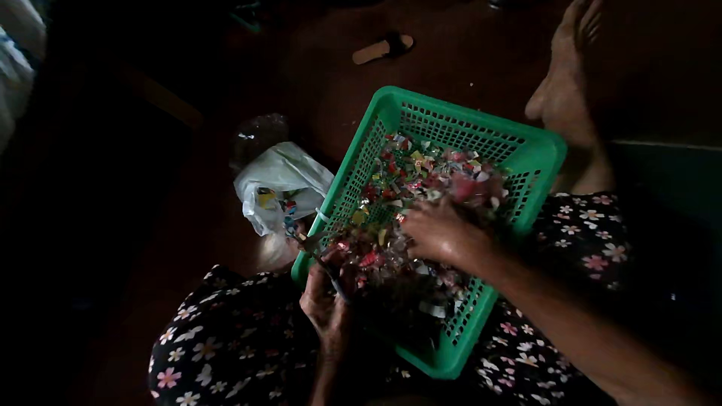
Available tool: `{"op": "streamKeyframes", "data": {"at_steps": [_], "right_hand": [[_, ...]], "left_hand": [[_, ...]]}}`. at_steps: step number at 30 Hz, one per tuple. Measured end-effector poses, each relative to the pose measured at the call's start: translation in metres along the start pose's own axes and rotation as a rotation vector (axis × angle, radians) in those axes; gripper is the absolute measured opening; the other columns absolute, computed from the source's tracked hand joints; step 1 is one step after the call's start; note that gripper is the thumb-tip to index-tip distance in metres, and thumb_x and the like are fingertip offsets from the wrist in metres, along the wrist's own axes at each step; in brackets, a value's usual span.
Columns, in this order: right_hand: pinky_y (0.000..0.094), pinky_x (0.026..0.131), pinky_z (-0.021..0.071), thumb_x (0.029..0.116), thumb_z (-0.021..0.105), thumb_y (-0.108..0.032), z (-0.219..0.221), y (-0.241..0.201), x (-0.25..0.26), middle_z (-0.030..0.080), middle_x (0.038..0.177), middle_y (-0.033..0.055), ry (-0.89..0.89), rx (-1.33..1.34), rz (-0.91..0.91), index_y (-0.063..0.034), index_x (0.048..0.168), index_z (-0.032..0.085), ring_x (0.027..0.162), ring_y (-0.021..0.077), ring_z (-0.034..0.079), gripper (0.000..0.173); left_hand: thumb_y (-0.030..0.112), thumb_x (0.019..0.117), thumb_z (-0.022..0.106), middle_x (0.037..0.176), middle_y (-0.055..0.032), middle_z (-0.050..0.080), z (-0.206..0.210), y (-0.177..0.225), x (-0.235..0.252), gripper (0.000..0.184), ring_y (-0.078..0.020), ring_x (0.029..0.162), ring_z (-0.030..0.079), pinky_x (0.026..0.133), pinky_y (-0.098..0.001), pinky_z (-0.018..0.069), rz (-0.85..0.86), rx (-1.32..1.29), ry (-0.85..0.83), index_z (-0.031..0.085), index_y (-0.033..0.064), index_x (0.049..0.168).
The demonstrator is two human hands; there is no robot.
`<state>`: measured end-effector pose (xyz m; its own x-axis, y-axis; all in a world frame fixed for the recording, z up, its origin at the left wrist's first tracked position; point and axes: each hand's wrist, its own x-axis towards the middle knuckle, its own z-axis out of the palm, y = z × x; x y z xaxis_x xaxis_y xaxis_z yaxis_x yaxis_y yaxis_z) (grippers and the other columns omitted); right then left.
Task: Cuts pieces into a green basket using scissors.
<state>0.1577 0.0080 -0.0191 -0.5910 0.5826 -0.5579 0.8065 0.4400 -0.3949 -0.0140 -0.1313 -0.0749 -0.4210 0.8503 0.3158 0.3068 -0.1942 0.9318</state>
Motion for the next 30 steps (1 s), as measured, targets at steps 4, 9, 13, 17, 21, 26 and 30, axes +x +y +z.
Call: {"op": "streamKeyframes", "data": {"at_steps": [4, 9, 13, 17, 21, 26, 30], "right_hand": [[0.0563, 0.092, 0.0534, 0.0904, 0.076, -0.019, -0.014, -0.003, 0.028, 0.068, 0.121, 0.0181, 0.519, 0.09, -0.152, -0.0081, 0.124, 0.071, 0.108, 0.0378, 0.067, 0.036], [0.0476, 0.079, 0.0591, 0.0898, 0.078, -0.02, 0.004, -0.043, 0.089, 0.064, 0.126, 0.0183, 0.587, 0.281, -0.449, -0.0087, 0.137, 0.064, 0.094, 0.0319, 0.07, 0.051], [0.0395, 0.077, 0.0587, 0.0895, 0.068, 0.002, 0.026, -0.03, 0.106, 0.071, 0.094, 0.0178, 0.779, 0.484, -0.73, 0.0007, 0.095, 0.079, 0.084, 0.0271, 0.069, 0.012], [0.051, 0.087, 0.0565, 0.0922, 0.067, -0.004, 0.018, 0.015, 0.064, 0.073, 0.106, 0.0183, 0.569, 0.141, -0.52, 0.0, 0.098, 0.076, 0.098, 0.0347, 0.072, 0.011], [0.0504, 0.092, 0.0563, 0.0968, 0.058, 0.002, -0.002, 0.048, 0.012, 0.071, 0.114, 0.0171, 0.655, 0.158, -0.184, -0.0002, 0.104, 0.076, 0.103, 0.0327, 0.07, 0.019], [0.0485, 0.091, 0.0558, 0.0991, 0.058, -0.011, 0.02, 0.019, -0.023, 0.071, 0.121, 0.0102, 0.988, 0.139, -0.217, -0.0088, 0.118, 0.075, 0.105, 0.0272, 0.07, 0.026], [0.0652, 0.103, 0.044, 0.0987, 0.063, -0.04, 0.052, -0.01, -0.01, 0.062, 0.144, 0.004, 0.759, 0.072, -0.334, -0.0229, 0.131, 0.071, 0.12, 0.0285, 0.066, 0.038]], "left_hand": [[0.008, 0.0922, 0.068, 0.094, -0.0054, 0.073, -0.003, 0.005, -0.005, 0.028, -0.0061, 0.08, 0.071, 0.073, -0.025, 0.063, 0.083, 0.1, -0.035, 0.064, -0.0121, 0.112], [0.014, 0.0914, 0.073, 0.089, -0.0053, 0.074, -0.003, 0.003, -0.015, 0.027, -0.0009, 0.083, 0.071, 0.077, -0.0198, 0.0608, 0.2, 0.192, -0.093, 0.067, -0.0092, 0.105], [0.009, 0.0885, 0.073, 0.087, -0.0081, 0.075, -0.004, 0.002, -0.015, 0.026, -0.0038, 0.08, 0.072, 0.076, -0.0205, 0.0606, 0.18, 0.22, -0.153, 0.068, -0.0099, 0.105], [0.011, 0.0891, 0.07, 0.09, -0.0081, 0.075, -0.009, 0.01, -0.01, 0.031, -0.0085, 0.077, 0.072, 0.071, -0.0257, 0.0612, -0.001, 0.407, -0.285, 0.069, -0.0058, 0.115], [0.011, 0.0877, 0.071, 0.127, -0.0218, 0.065, -0.014, 0.024, 0.006, 0.061, -0.0371, 0.114, 0.065, 0.09, -0.0514, 0.0561, -0.143, 0.763, -0.529, 0.052, -0.0027, 0.144], [0.007, 0.0861, 0.074, 0.121, -0.0239, 0.068, -0.006, 0.036, 0.017, 0.057, -0.0439, 0.112, 0.066, 0.082, -0.0554, 0.0567, -0.091, 1.017, -0.589, 0.058, 0.0005, 0.14], [0.007, 0.0836, 0.074, 0.116, -0.0201, 0.071, -0.01, 0.04, 0.022, 0.051, -0.0404, 0.107, 0.069, 0.079, -0.0527, 0.058, 0.082, 0.967, -0.572, 0.065, 0.003, 0.133]]}}
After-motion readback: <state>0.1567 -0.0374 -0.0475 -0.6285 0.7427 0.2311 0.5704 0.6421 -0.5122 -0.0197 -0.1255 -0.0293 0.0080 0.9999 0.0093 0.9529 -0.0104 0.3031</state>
